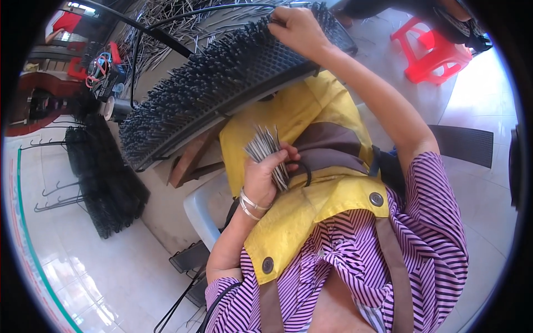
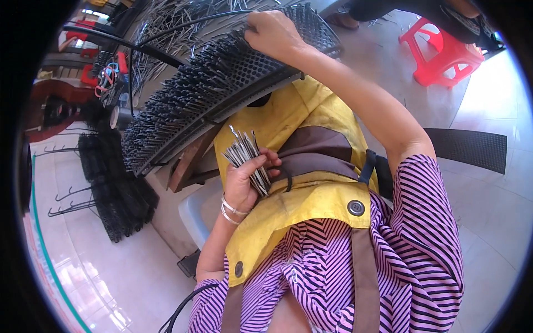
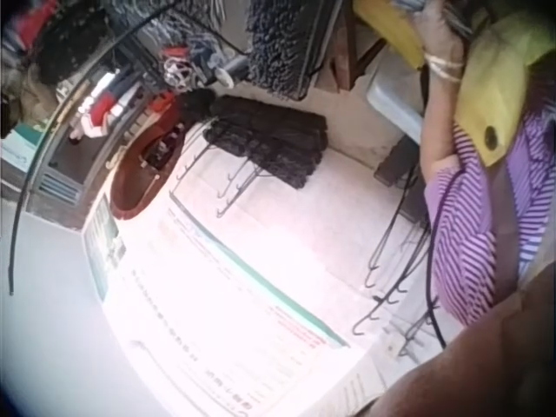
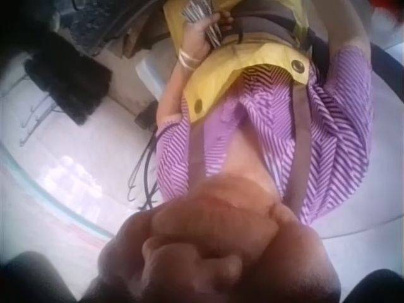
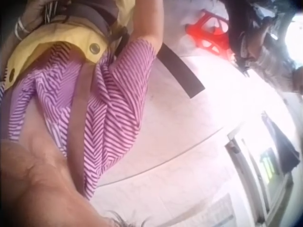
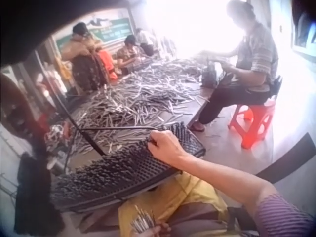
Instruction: Manually inserting thin metal pins into a bristled brush frame base.
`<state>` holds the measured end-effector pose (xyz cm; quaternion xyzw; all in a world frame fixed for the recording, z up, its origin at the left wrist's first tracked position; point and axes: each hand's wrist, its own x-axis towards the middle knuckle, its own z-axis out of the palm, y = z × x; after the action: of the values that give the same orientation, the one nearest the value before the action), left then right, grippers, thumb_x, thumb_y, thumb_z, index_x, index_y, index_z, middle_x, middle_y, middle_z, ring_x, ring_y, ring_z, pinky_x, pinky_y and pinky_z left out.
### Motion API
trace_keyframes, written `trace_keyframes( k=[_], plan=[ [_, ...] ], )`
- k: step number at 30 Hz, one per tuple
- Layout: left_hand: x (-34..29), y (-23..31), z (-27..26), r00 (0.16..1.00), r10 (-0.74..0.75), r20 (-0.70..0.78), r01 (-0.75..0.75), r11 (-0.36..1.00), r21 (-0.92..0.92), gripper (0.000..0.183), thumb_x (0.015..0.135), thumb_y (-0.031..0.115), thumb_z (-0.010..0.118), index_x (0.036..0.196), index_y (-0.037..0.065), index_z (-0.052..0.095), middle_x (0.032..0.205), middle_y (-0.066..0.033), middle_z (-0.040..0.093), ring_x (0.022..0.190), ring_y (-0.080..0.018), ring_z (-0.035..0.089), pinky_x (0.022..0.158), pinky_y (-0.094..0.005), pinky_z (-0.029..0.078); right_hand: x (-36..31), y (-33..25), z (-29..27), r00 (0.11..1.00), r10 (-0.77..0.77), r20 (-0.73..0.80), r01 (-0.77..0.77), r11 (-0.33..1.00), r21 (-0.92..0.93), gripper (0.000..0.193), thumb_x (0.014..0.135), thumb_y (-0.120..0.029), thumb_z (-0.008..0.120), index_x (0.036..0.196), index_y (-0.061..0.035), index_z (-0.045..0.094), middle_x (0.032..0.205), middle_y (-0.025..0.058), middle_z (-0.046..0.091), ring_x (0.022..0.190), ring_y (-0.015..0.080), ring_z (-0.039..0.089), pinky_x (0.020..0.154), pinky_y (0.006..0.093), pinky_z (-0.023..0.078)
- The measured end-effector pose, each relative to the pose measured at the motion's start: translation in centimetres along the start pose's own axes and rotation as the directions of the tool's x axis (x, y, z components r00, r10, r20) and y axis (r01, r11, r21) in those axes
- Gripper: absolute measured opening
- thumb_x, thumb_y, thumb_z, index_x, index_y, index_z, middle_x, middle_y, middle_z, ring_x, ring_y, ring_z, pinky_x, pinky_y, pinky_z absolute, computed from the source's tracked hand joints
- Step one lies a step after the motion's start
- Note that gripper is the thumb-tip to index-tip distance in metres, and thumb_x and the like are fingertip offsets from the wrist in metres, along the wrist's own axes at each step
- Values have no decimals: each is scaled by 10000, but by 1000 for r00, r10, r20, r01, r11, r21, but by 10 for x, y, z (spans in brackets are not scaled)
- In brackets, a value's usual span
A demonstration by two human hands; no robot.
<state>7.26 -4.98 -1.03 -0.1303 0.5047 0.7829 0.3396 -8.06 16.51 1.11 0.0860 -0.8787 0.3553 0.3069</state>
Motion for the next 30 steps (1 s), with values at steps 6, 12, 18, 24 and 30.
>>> trace_keyframes(
  k=[6,12,18,24,30],
  plan=[
    [1,-1,-4,999,21,46,-21,1000,-3,149,789,52,527,921,-13,552,794,-122,602,717,-219,600,576,-294,508,6,6,8,999,-44,13,45,997,-69,163,661,-160,510,692,-4,549,701,190,564,719,369,550,644,439,438],
    [3,-1,-3,999,23,42,-24,999,23,168,787,52,526,938,-23,538,766,-133,600,680,-222,599,563,-292,504,-13,9,9,995,-33,98,43,993,-108,183,703,-178,573,690,-7,508,622,169,535,643,354,539,577,399,429],
    [2,0,-3,998,33,61,-35,999,23,188,797,41,513,972,-29,510,799,-158,605,675,-223,604,573,-298,508,-5,-2,-4,999,36,16,-37,994,102,192,778,-197,585,795,-5,579,601,137,543,567,186,563,574,286,449],
    [2,-1,-1,997,38,61,-40,999,28,182,796,37,509,963,-36,504,809,-157,604,685,-224,604,581,-295,512,-11,-12,-5,969,246,-4,-211,840,500,266,815,-201,503,690,30,541,608,150,570,585,266,579,571,327,454],
    [0,1,0,997,41,64,-43,998,37,164,790,40,524,935,-36,522,804,-133,591,698,-208,597,578,-295,518,-18,2,-29,992,126,-7,-124,984,127,255,826,-203,546,711,24,530,561,112,507,560,211,490,530,308,406]
  ],
)
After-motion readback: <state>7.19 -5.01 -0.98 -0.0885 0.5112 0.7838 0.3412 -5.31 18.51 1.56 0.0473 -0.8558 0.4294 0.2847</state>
